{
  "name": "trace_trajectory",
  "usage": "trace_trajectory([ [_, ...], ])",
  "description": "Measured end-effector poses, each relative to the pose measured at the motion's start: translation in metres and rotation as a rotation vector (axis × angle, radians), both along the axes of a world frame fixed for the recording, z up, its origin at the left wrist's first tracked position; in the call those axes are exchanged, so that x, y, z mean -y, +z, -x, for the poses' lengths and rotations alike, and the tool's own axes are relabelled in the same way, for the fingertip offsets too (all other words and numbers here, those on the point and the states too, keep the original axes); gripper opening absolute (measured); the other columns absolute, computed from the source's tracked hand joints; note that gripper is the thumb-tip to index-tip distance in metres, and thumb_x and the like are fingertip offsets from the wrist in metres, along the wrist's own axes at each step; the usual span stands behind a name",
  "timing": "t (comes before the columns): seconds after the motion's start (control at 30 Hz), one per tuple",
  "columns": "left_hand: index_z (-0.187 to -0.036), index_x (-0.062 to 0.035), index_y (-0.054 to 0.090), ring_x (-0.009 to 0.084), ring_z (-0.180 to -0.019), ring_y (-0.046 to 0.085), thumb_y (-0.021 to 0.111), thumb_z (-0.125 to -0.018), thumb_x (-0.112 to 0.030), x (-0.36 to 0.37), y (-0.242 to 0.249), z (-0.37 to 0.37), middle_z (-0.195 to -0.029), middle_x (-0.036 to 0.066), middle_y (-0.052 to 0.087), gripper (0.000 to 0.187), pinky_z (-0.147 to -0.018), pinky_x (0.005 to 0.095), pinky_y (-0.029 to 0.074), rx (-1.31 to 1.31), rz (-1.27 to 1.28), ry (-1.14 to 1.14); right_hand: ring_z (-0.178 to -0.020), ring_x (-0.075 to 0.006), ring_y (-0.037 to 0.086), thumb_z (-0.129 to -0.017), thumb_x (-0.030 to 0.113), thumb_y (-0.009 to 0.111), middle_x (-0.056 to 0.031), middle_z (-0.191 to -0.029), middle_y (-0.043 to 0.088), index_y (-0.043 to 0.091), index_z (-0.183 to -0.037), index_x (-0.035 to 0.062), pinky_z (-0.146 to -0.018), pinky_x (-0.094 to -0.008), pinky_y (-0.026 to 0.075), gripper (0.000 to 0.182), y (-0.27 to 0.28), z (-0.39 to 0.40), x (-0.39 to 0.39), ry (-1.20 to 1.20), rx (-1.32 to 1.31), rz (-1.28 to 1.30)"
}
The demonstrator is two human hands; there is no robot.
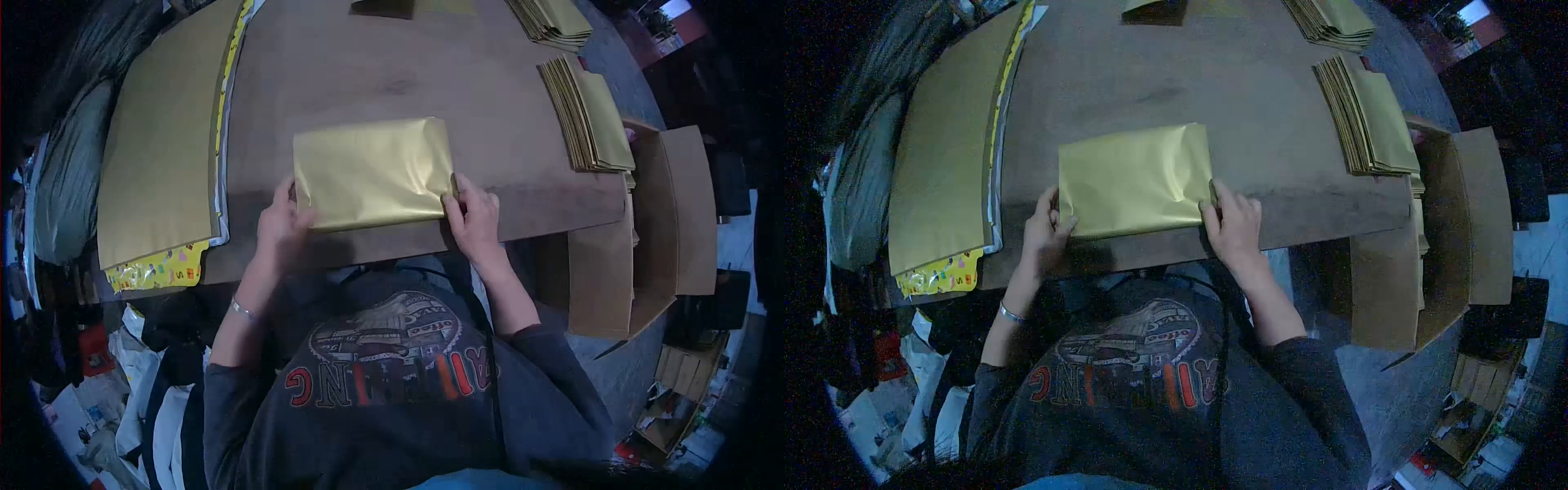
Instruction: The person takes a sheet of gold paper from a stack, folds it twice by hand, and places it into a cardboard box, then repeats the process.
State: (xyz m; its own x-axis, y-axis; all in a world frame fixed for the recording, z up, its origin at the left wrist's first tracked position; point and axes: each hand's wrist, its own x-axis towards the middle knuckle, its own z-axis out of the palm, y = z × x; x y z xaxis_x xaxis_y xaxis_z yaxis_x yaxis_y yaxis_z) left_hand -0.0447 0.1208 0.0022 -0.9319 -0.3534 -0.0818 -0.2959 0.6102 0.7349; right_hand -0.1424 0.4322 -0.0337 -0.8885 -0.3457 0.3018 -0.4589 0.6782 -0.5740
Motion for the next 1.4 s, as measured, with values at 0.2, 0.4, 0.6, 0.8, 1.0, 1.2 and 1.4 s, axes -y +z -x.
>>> trace_trajectory([
  [0.2, -0.127, -0.0074, 0.052, 0.0391, -0.085, 0.065, 0.071, -0.077, -0.02, 0.009, -0.015, -0.004, -0.089, 0.021, 0.066, 0.054, -0.072, 0.045, 0.053, 0.032, 0.193, -0.124, -0.083, -0.03, 0.061, -0.088, 0.021, 0.062, -0.0137, -0.083, 0.067, 0.064, -0.112, 0.0041, -0.08, -0.041, 0.037, 0.03, 0.01, 0.001, 0.003, -0.003, 0.055, -0.095],
  [0.4, -0.113, -0.0051, 0.061, 0.0391, -0.082, 0.065, 0.07, -0.077, -0.014, 0.006, -0.004, -0.007, -0.087, 0.022, 0.066, 0.038, -0.07, 0.0453, 0.053, -0.073, 0.209, -0.206, -0.08, -0.0285, 0.061, -0.087, 0.018, 0.063, -0.0141, -0.082, 0.067, 0.067, -0.106, 0.005, -0.079, -0.0409, 0.037, 0.024, 0.008, 0.001, 0.006, 0.008, -0.014, -0.118],
  [0.6, -0.115, -0.0068, 0.062, 0.037, -0.089, 0.065, 0.067, -0.079, -0.016, 0.005, 0.002, 0.0, -0.097, 0.02, 0.066, 0.037, -0.076, 0.0432, 0.053, 0.095, 0.156, -0.115, -0.073, -0.0295, 0.061, -0.088, 0.016, 0.063, -0.0148, -0.074, 0.065, 0.066, -0.106, 0.0034, -0.075, -0.0422, 0.038, 0.022, -0.001, 0.008, 0.006, 0.029, -0.084, -0.116],
  [0.8, -0.117, -0.0086, 0.063, 0.0361, -0.093, 0.065, 0.065, -0.082, -0.021, 0.011, -0.007, 0.005, -0.102, 0.019, 0.067, 0.037, -0.081, 0.0424, 0.052, 0.136, 0.189, -0.138, -0.072, -0.0296, 0.061, -0.088, 0.017, 0.063, -0.016, -0.076, 0.066, 0.066, -0.105, 0.0034, -0.073, -0.0404, 0.039, 0.022, 0.0, 0.01, 0.006, 0.01, -0.058, -0.215],
  [1.0, -0.115, -0.0116, 0.062, 0.0328, -0.086, 0.066, 0.069, -0.084, -0.022, 0.007, 0.009, 0.011, -0.103, 0.013, 0.066, 0.033, -0.072, 0.0426, 0.053, 0.086, 0.384, -0.198, -0.072, -0.0293, 0.062, -0.088, 0.017, 0.062, -0.016, -0.076, 0.067, 0.068, -0.103, 0.003, -0.072, -0.0401, 0.04, 0.021, 0.008, 0.012, 0.009, 0.028, -0.049, -0.21],
  [1.2, -0.117, -0.0132, 0.064, 0.0336, -0.126, 0.046, 0.067, -0.082, -0.036, -0.025, -0.01, 0.056, -0.133, 0.013, 0.051, 0.042, -0.102, 0.0524, 0.037, -0.193, 0.408, -0.441, -0.072, -0.0298, 0.062, -0.088, 0.017, 0.063, -0.0157, -0.076, 0.066, 0.068, -0.102, 0.0035, -0.071, -0.0403, 0.041, 0.021, 0.01, 0.012, 0.012, 0.007, -0.048, -0.225],
  [1.4, -0.138, -0.0171, 0.049, 0.0319, -0.144, 0.018, 0.056, -0.09, -0.046, -0.059, -0.012, 0.09, -0.152, 0.012, 0.03, 0.057, -0.11, 0.0638, 0.019, -0.032, 0.517, -0.61, -0.07, -0.0319, 0.062, -0.087, 0.017, 0.063, -0.0156, -0.075, 0.065, 0.068, -0.102, 0.0037, -0.071, -0.0417, 0.042, 0.021, 0.005, 0.013, 0.011, -0.006, -0.071, -0.219],
])
